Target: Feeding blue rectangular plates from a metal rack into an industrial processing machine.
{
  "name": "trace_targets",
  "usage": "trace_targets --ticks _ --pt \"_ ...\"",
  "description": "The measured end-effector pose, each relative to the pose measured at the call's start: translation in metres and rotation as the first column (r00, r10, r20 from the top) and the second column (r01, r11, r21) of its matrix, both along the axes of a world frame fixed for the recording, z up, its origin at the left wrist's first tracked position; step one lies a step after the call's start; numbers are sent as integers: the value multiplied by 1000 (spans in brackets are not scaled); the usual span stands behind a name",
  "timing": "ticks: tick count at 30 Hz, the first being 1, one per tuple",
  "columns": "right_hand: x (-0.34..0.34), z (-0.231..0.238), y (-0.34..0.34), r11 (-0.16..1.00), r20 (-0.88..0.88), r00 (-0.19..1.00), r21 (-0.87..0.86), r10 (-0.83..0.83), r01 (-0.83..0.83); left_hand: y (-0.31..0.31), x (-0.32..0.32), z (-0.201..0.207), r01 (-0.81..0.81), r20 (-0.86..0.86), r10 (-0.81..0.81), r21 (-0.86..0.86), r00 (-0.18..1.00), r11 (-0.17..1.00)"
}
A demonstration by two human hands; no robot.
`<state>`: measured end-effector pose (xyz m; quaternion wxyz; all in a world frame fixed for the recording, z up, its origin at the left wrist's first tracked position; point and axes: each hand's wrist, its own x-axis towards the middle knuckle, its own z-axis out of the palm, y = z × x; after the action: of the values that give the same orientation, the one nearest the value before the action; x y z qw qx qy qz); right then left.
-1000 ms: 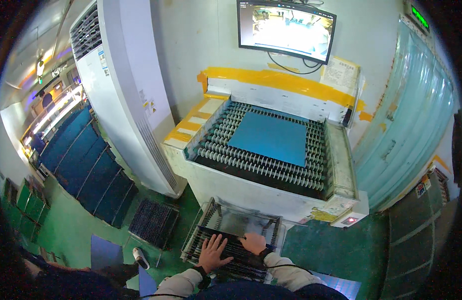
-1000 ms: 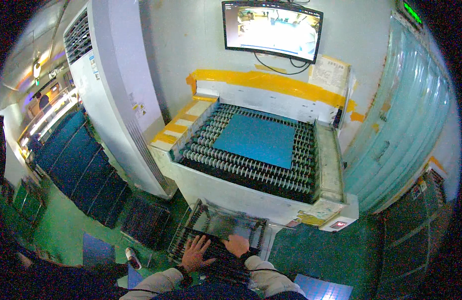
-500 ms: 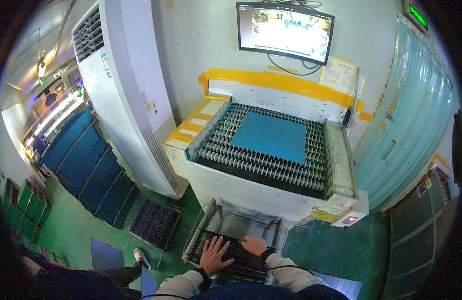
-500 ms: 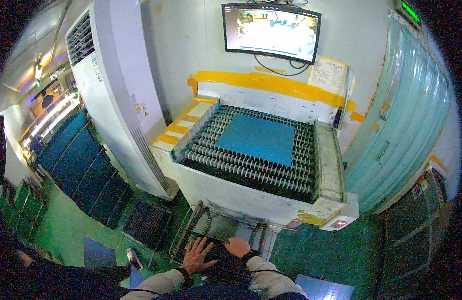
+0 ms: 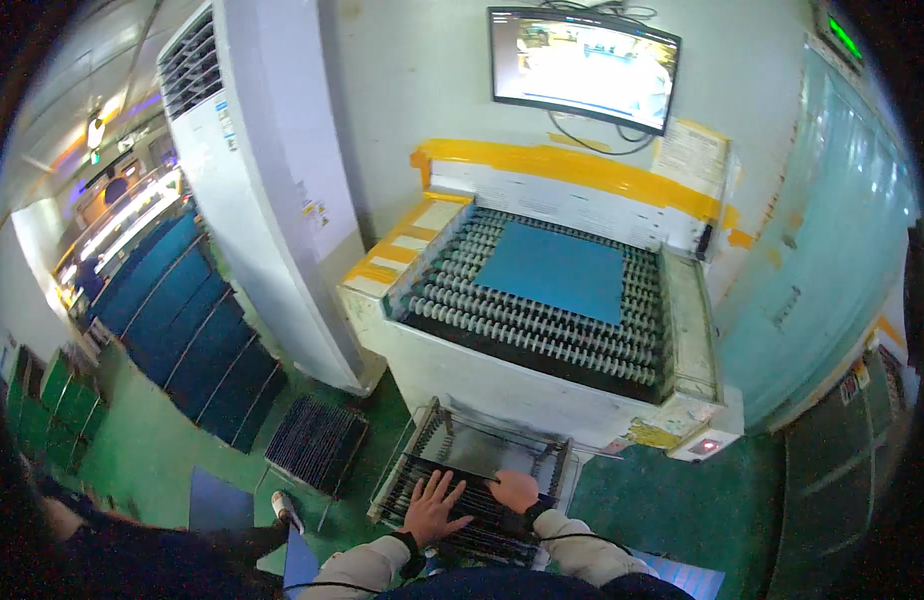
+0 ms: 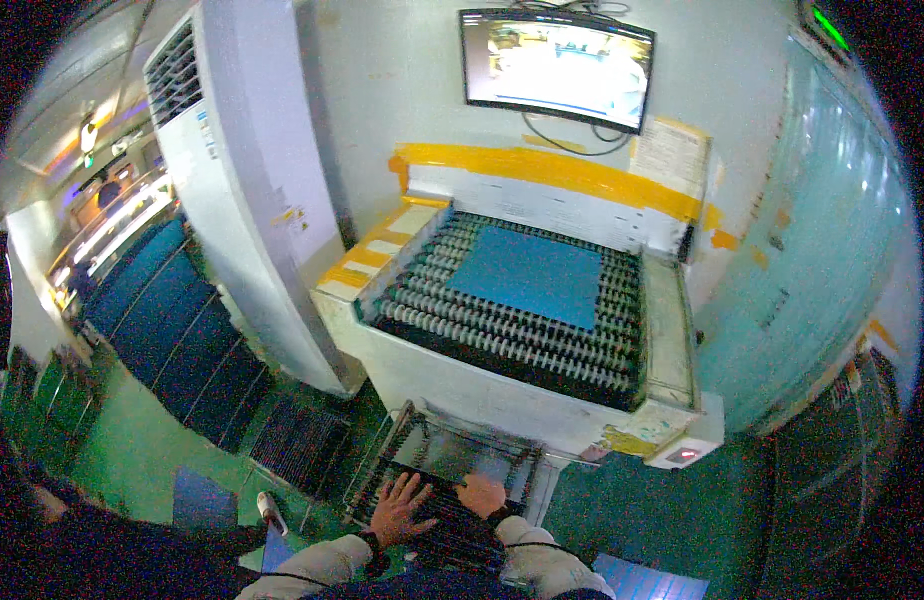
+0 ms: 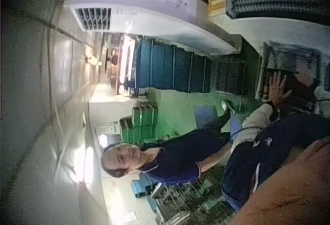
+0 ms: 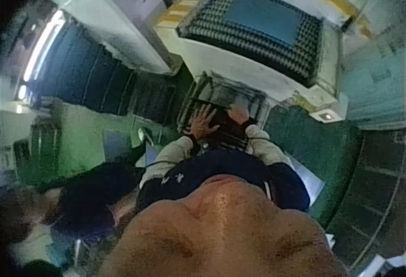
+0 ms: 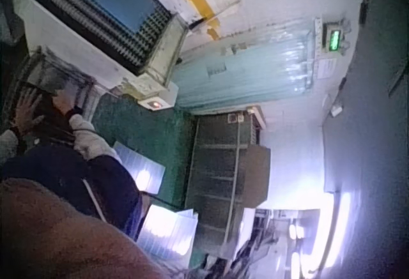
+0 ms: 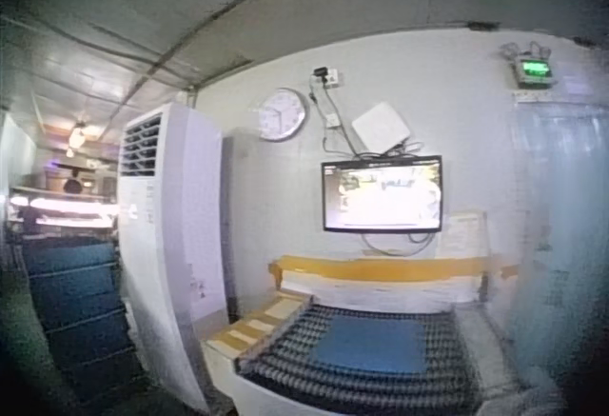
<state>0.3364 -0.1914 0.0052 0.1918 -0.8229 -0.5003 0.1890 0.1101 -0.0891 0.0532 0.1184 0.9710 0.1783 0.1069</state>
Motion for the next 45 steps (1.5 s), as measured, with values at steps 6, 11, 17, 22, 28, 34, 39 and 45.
trace_targets --ticks 6,11,17,22,28,34,39,45 --pt "-8 9 0 996 18 999 -74 -44 45 1 -8 -15 -10 -98 15 51 995 999" --pt "22 -22 0 995 84 992 22 95 -98 2 2 -7 15 -82 -11 40 997 999" --pt "34 -30 15 937 41 959 208 280 -282 10 1 -4 6 -92 -11 -61 996 998" --pt "27 -18 16 978 68 990 158 124 -133 12 8 -18 14 -42 -16 -69 999 998" --pt "9 29 16 948 -141 979 -264 145 -179 9 2 -31 9 1 -9 -71 1000 997" --pt "22 24 27 964 -165 975 -198 146 -178 16 9 -24 6 -70 -12 -85 997 996" --pt "0 52 23 922 -157 986 -369 58 -113 8 0 -30 26 -11 -28 -127 1000 992" --pt "-10 54 27 879 -19 999 -476 -42 28 11 -1 -31 50 23 -47 -128 999 991"
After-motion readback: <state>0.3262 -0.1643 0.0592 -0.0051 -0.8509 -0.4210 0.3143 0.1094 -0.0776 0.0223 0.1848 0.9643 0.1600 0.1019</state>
